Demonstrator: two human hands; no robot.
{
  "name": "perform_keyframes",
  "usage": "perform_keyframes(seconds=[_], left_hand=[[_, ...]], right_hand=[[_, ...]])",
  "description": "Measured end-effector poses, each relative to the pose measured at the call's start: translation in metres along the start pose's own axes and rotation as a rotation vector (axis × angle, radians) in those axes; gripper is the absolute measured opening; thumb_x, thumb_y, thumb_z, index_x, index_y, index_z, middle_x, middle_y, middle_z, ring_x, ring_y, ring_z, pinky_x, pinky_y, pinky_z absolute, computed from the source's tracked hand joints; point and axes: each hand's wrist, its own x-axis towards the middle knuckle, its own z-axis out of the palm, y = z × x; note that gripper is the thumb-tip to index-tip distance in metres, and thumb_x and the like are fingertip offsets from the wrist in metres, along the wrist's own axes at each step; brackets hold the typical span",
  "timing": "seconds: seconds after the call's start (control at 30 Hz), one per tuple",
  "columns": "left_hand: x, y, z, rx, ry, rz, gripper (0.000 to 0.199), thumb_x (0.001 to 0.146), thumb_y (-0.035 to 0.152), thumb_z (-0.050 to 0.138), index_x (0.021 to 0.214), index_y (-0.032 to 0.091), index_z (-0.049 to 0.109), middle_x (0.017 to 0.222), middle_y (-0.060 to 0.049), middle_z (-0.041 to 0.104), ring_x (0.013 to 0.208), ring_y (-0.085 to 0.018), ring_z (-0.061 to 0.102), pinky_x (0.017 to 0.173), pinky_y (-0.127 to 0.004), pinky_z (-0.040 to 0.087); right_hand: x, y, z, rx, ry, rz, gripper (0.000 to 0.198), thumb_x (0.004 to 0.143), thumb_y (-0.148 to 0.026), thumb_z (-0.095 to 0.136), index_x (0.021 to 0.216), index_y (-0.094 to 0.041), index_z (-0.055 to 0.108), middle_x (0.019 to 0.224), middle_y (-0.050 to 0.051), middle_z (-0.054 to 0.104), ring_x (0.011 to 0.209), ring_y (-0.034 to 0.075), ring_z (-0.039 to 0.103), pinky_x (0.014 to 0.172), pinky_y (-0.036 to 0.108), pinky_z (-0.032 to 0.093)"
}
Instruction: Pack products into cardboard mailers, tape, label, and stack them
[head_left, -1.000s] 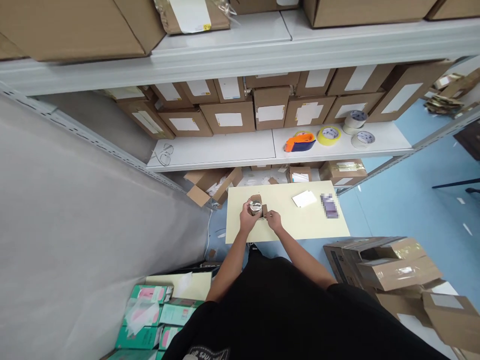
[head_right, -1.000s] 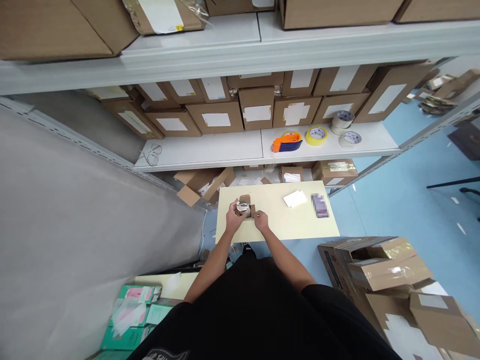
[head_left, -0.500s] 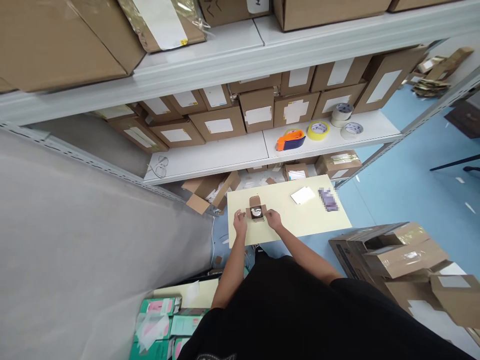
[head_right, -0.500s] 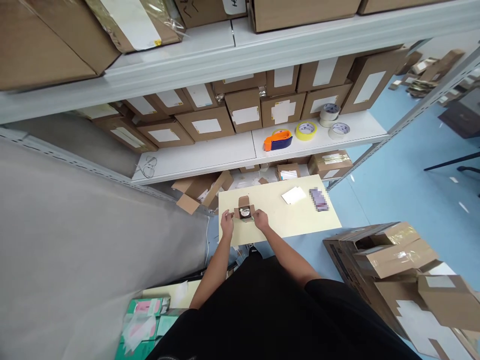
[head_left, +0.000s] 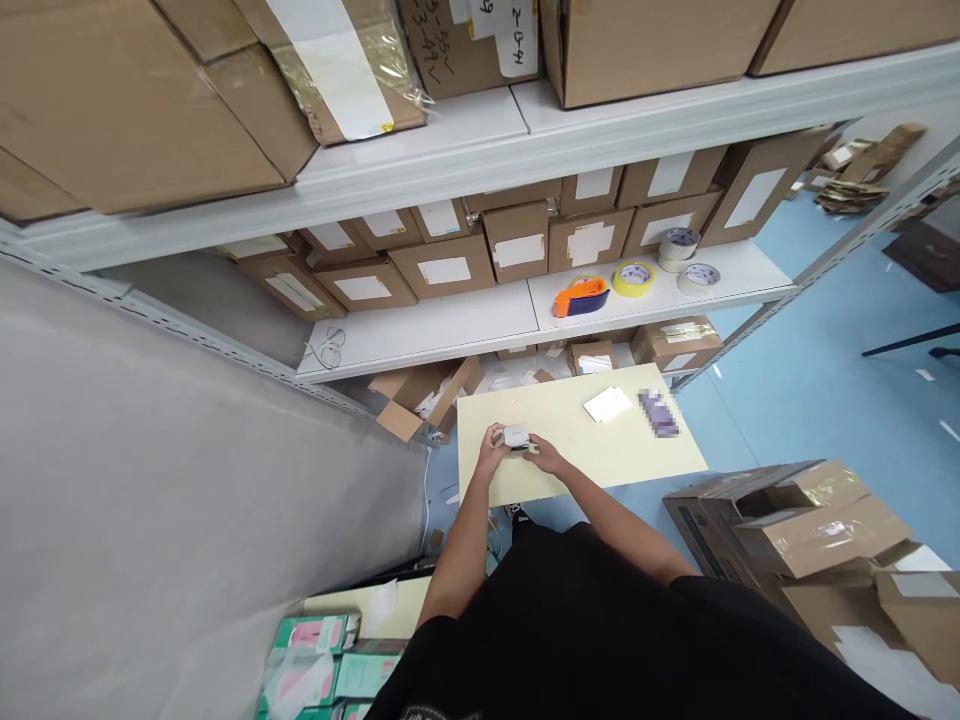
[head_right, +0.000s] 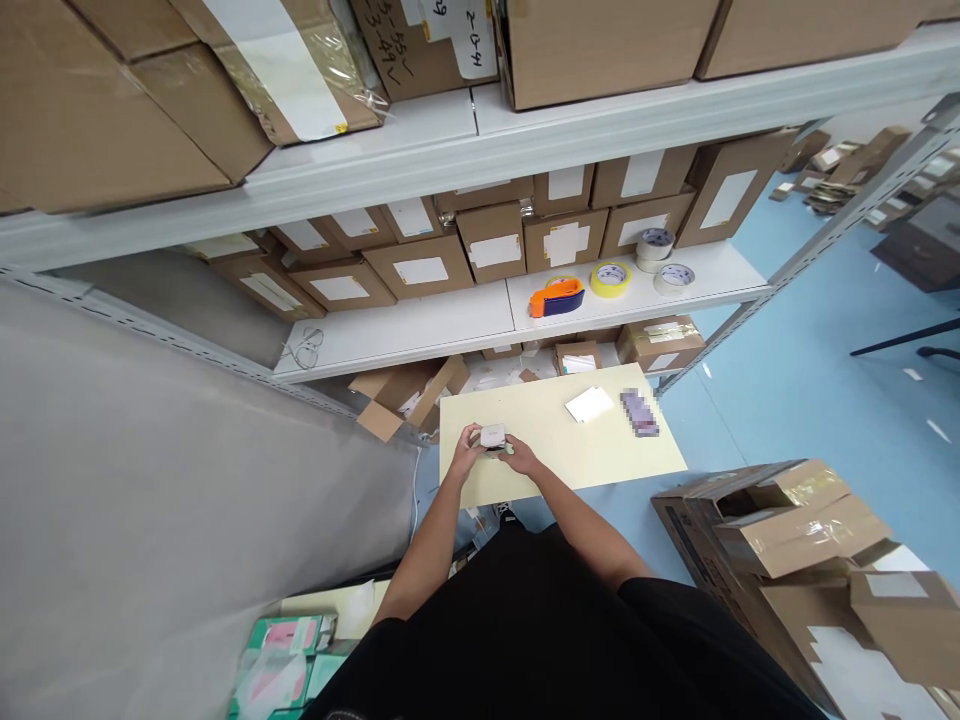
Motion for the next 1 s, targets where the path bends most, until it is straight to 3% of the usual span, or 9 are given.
perform_keyframes(seconds=[0.17, 0.3, 0.5, 0.73, 0.9, 1.0], left_hand=[[0.0, 0.003, -0.011, 0.157, -0.019, 0.075, 0.034, 0.067, 0.01, 0.073, 0.099, 0.019, 0.072, 0.149, -0.015, 0.055, 0.141, -0.031, 0.05, 0.112, -0.045, 0.044], [-0.007, 0.001, -0.007, 0.136, -0.034, 0.064, 0.036, 0.068, 0.013, 0.073, 0.104, 0.019, 0.073, 0.139, -0.012, 0.062, 0.127, -0.029, 0.062, 0.112, -0.047, 0.045], [-0.019, 0.0, 0.003, 0.111, -0.012, 0.088, 0.04, 0.081, 0.028, 0.068, 0.12, 0.021, 0.067, 0.133, -0.011, 0.067, 0.121, -0.025, 0.064, 0.108, -0.042, 0.048], [-0.026, -0.007, 0.01, 0.134, 0.018, 0.036, 0.033, 0.089, 0.04, 0.064, 0.116, 0.022, 0.067, 0.13, -0.01, 0.069, 0.12, -0.027, 0.065, 0.108, -0.042, 0.048], [-0.013, -0.025, 0.014, -0.007, 0.144, -0.01, 0.07, 0.09, 0.046, 0.065, 0.151, 0.02, 0.044, 0.148, -0.015, 0.058, 0.134, -0.028, 0.058, 0.111, -0.041, 0.045], [0.008, -0.031, 0.003, -0.064, 0.146, 0.05, 0.07, 0.091, 0.052, 0.062, 0.152, 0.021, 0.045, 0.154, -0.013, 0.054, 0.141, -0.027, 0.052, 0.116, -0.041, 0.041]], right_hand=[[-0.007, -0.004, -0.004, 0.199, 0.034, 0.055, 0.041, 0.072, -0.029, 0.069, 0.112, -0.024, 0.068, 0.123, 0.006, 0.072, 0.108, 0.023, 0.067, 0.088, 0.038, 0.055], [-0.008, -0.007, -0.002, 0.208, 0.063, 0.081, 0.037, 0.073, -0.032, 0.068, 0.109, -0.023, 0.066, 0.115, 0.005, 0.073, 0.089, 0.019, 0.068, 0.079, 0.034, 0.055], [0.001, -0.005, 0.002, 0.145, 0.139, 0.162, 0.043, 0.076, -0.035, 0.07, 0.117, -0.023, 0.064, 0.098, 0.001, 0.073, 0.077, 0.016, 0.066, 0.076, 0.033, 0.056], [0.007, 0.006, 0.009, 0.041, 0.11, 0.223, 0.048, 0.087, -0.04, 0.063, 0.132, -0.024, 0.062, 0.108, 0.004, 0.075, 0.098, 0.021, 0.07, 0.09, 0.037, 0.056], [0.021, 0.015, 0.024, 0.132, 0.08, 0.203, 0.057, 0.088, -0.044, 0.061, 0.14, -0.02, 0.06, 0.116, 0.008, 0.076, 0.108, 0.024, 0.07, 0.099, 0.042, 0.053], [0.045, 0.012, 0.038, 0.234, 0.064, 0.165, 0.06, 0.084, -0.049, 0.067, 0.139, -0.025, 0.061, 0.114, 0.006, 0.076, 0.108, 0.025, 0.07, 0.098, 0.045, 0.054]])
